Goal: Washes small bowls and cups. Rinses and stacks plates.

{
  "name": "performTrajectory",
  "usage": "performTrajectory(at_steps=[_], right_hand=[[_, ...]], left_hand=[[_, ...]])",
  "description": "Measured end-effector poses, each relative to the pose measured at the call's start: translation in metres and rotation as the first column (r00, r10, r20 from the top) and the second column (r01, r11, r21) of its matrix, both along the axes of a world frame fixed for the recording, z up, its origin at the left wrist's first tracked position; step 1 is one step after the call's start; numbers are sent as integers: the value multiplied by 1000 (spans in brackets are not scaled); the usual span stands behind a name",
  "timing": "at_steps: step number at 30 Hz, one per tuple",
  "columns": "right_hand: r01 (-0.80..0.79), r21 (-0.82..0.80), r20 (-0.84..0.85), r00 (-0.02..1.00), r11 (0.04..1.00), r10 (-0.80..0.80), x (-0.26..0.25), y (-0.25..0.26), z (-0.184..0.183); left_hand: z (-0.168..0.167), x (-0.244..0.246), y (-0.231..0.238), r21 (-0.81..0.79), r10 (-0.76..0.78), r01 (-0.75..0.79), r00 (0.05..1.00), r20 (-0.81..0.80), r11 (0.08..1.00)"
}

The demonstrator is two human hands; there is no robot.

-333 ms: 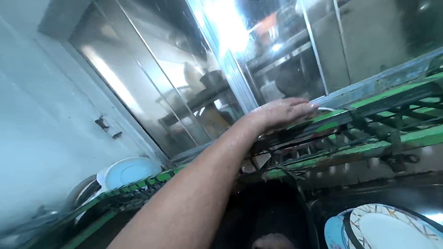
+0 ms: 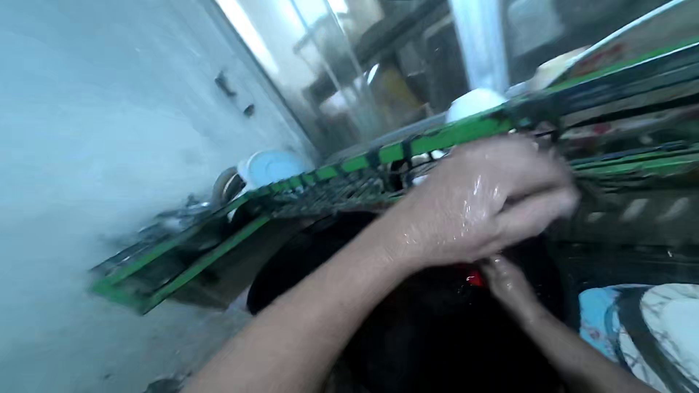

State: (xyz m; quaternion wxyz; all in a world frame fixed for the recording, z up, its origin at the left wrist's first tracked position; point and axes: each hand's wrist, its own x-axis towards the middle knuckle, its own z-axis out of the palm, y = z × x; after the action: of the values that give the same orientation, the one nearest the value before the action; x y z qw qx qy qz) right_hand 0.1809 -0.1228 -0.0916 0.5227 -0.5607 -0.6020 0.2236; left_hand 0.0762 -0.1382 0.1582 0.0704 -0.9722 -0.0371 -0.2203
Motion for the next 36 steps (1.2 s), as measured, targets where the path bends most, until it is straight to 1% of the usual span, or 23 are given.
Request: performTrajectory(at_steps=[1,2,3,4,5,6,8,10,11,14,16,18,20,21,22,24,25,26,28,30,31,34,36], right_hand=[[39,0,-52,998,999,-39,1,5,-1],[55,-27,-90,994,998,-57,3,11,-5],[55,-86,-142,988,995,-67,6,17,-8],[53,-158,-204,975,986,-85,7,22,-9],[52,-218,-272,956,975,-112,7,25,-10],[48,-264,-348,927,963,-141,6,27,-9],[29,-328,-510,836,944,-203,5,32,-11],[-8,-356,-633,737,935,-235,4,34,-6],[-16,-363,-655,715,932,-243,4,34,-4],[-3,-365,-637,730,931,-247,3,34,-4],[5,-375,-600,761,927,-246,3,34,-3],[0,-383,-588,771,924,-244,4,35,-1],[-11,-373,-606,760,928,-235,5,38,-2],[-16,-372,-612,756,928,-232,5,38,-2],[-24,-374,-613,757,927,-227,5,39,-2],[-33,-381,-610,760,924,-224,5,41,-3],[-43,-382,-611,761,923,-217,5,42,-3],[-43,-384,-605,767,923,-216,4,42,-3],[-46,-390,-580,788,920,-207,3,41,-4],[-39,-381,-560,805,924,-196,4,42,-9],[-33,-363,-554,811,931,-188,4,42,-10],[-30,-328,-567,806,944,-171,4,42,-13],[-23,-296,-589,792,955,-164,5,45,-18]], left_hand=[[-28,-24,10,-135,147,-169,976,-163,976],[-57,-46,23,-248,301,-405,880,-368,880],[-88,-66,40,-287,404,-617,734,-546,733],[-121,-88,59,-282,450,-766,587,-673,577],[-154,-110,78,-276,464,-859,473,-749,430],[-182,-131,94,-273,471,-914,390,-791,300],[-224,-161,113,-288,486,-950,310,-817,122],[-249,-174,123,-323,490,-946,296,-820,31],[-260,-179,126,-348,511,-937,293,-808,-13],[-294,-190,131,-505,613,-845,307,-728,-176],[-314,-190,132,-513,675,-839,273,-686,-181],[-332,-187,136,-456,724,-870,191,-663,-188],[-331,-183,129,-373,720,-908,127,-682,-193],[-325,-180,123,-379,705,-902,132,-697,-206],[-318,-176,117,-400,690,-889,147,-709,-223],[-298,-162,103,-418,629,-883,202,-750,-214],[-283,-152,94,-435,597,-882,253,-761,-182],[-278,-147,93,-468,564,-871,313,-764,-150],[-287,-145,94,-490,553,-859,338,-762,-150],[-294,-138,91,-507,582,-840,317,-749,-195],[-296,-135,90,-526,598,-832,333,-729,-177],[-291,-125,98,-527,577,-850,424,-698,-14],[-305,-127,109,-584,645,-805,504,-574,109]])
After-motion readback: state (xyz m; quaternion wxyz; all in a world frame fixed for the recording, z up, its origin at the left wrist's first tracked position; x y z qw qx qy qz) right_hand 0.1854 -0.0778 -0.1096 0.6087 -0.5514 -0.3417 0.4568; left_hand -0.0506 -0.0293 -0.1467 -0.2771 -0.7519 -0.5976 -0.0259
